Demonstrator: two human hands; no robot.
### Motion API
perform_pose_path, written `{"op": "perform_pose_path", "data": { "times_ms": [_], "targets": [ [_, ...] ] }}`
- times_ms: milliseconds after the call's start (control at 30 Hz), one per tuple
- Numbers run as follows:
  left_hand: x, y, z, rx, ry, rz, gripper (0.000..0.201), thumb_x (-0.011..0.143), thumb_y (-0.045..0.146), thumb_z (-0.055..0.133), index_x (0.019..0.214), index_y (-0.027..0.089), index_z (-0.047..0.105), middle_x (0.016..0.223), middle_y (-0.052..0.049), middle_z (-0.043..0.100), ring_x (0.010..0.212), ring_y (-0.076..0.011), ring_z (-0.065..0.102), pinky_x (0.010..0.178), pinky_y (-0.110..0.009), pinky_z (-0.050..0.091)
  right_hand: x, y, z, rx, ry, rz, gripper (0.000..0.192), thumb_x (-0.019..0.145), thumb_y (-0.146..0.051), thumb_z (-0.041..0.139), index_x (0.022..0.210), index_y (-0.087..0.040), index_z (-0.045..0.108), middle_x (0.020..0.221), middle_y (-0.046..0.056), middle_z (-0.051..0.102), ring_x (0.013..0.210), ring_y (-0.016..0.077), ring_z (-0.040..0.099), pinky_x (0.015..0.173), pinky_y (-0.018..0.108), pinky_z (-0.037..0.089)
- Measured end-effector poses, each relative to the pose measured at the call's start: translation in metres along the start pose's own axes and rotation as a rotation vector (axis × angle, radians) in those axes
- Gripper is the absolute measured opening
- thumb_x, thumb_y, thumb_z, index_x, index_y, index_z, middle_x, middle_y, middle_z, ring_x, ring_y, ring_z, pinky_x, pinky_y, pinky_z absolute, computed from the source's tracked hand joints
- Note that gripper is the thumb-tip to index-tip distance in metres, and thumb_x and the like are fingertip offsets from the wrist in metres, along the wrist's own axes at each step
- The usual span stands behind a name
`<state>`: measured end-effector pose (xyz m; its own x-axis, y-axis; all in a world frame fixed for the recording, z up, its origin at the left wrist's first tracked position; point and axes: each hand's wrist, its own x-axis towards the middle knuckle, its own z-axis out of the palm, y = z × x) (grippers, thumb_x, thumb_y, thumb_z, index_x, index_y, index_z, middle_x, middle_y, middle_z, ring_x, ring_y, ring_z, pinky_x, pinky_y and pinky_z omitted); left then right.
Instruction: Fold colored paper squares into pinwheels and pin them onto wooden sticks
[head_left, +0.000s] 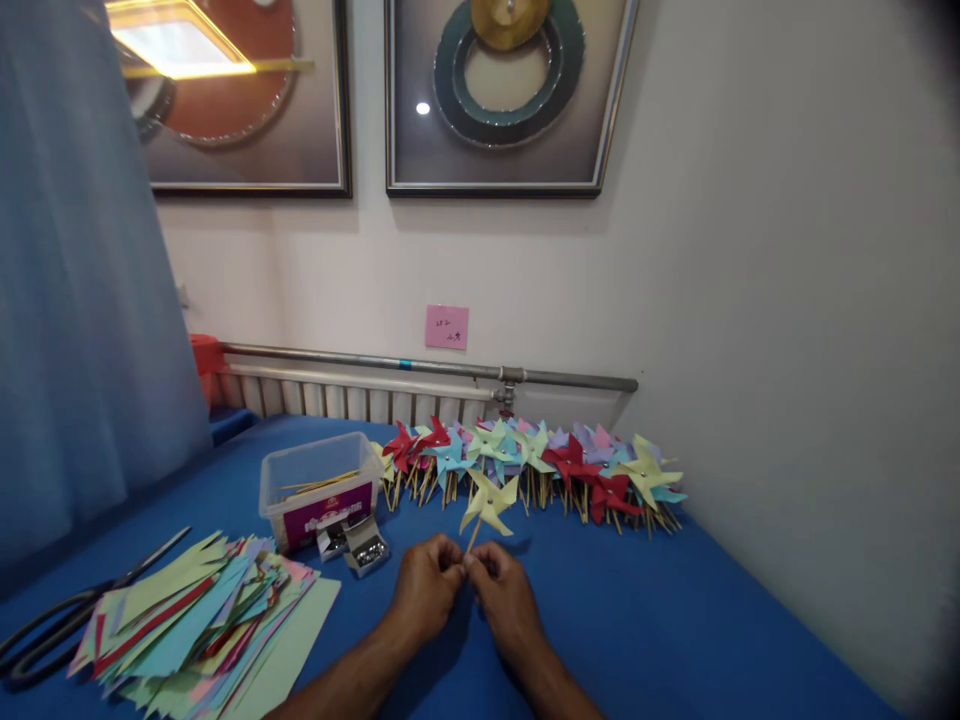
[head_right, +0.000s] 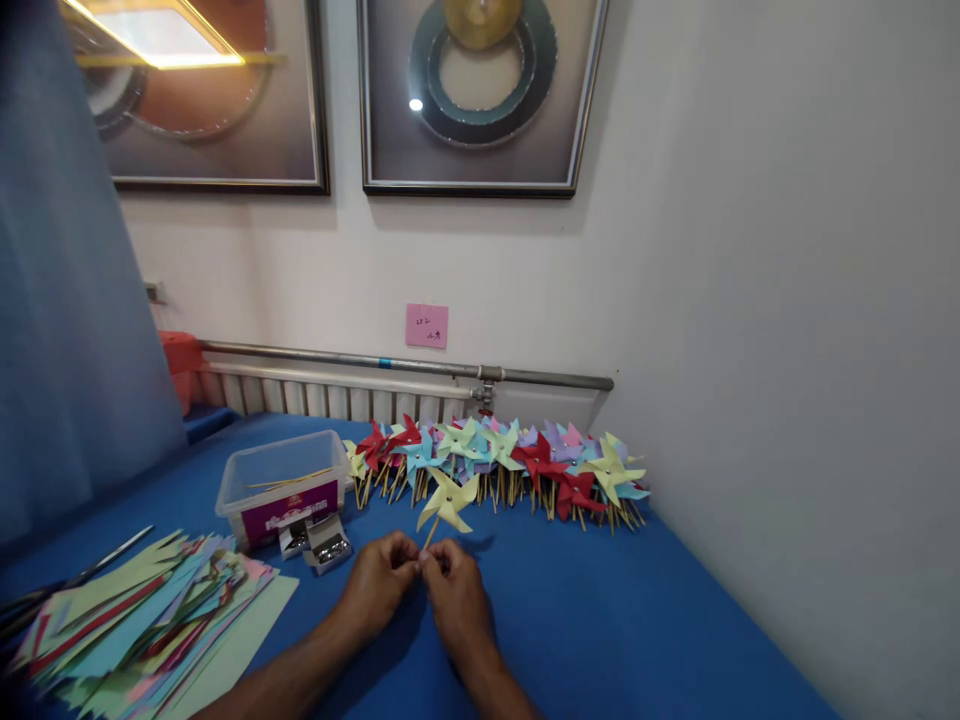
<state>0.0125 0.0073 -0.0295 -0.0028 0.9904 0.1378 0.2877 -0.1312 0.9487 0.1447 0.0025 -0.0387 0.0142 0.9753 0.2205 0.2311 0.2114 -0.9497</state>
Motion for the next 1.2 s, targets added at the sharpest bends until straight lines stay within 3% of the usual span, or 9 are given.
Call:
{"op": "perform_pose_path", "data": {
  "times_ms": [400,667,800,1033,1100,1200],
  "targets": [
    [-0.002,-0.003,0.002,0.05,-0.047,0.028,0.007,0.077,0.013,0.058,0.071,0.017,0.058,0.062,0.003,0.058,0.06,-0.0119,0.051,0.057,-0.022,0.033,0.003,0.005,0.001,0.066,0.014,0.057,0.021,0.078,-0.041,0.058,0.068,-0.022,0.056,0.052,-0.006,0.051,0.045,0.0126,0.045,0.046,0.024,0.036],
    [-0.005,0.0,0.0,0.091,-0.077,0.051,0.001,0.075,0.016,0.062,0.074,0.017,0.062,0.063,0.003,0.059,0.062,-0.0131,0.05,0.061,-0.024,0.033,0.003,-0.003,-0.01,-0.205,0.145,-0.039,0.023,0.082,-0.039,0.054,0.069,-0.021,0.061,0.06,-0.001,0.064,0.056,0.0168,0.057,0.053,0.025,0.041],
    [-0.005,0.002,-0.003,0.159,-0.117,0.05,0.005,0.076,0.014,0.06,0.072,0.017,0.06,0.061,0.003,0.056,0.06,-0.013,0.049,0.061,-0.025,0.031,0.019,-0.006,-0.051,-0.401,0.225,-0.066,0.025,0.086,-0.037,0.051,0.071,-0.021,0.063,0.059,0.0,0.066,0.055,0.0177,0.06,0.054,0.026,0.04],
    [-0.008,-0.001,-0.001,0.233,-0.16,0.064,0.007,0.077,0.013,0.057,0.073,0.018,0.061,0.061,0.003,0.056,0.062,-0.0134,0.049,0.061,-0.025,0.029,0.057,-0.004,-0.167,-0.726,0.405,0.032,0.024,0.087,-0.029,0.05,0.074,-0.019,0.068,0.069,0.008,0.071,0.067,0.0219,0.064,0.062,0.029,0.037],
    [-0.01,-0.001,-0.001,0.247,-0.17,0.076,0.008,0.077,0.013,0.057,0.072,0.018,0.06,0.061,0.003,0.055,0.062,-0.0134,0.049,0.061,-0.025,0.028,0.065,-0.001,-0.187,-0.819,0.417,0.073,0.024,0.088,-0.026,0.051,0.076,-0.018,0.07,0.075,0.011,0.073,0.072,0.023,0.065,0.064,0.029,0.036],
    [-0.011,-0.001,-0.002,0.265,-0.186,0.092,0.008,0.078,0.014,0.057,0.073,0.018,0.06,0.063,0.003,0.056,0.064,-0.0134,0.049,0.061,-0.025,0.028,0.074,0.005,-0.198,-0.922,0.408,0.132,0.024,0.09,-0.025,0.051,0.081,-0.017,0.071,0.084,0.014,0.075,0.079,0.0244,0.067,0.065,0.03,0.035]
  ]
}}
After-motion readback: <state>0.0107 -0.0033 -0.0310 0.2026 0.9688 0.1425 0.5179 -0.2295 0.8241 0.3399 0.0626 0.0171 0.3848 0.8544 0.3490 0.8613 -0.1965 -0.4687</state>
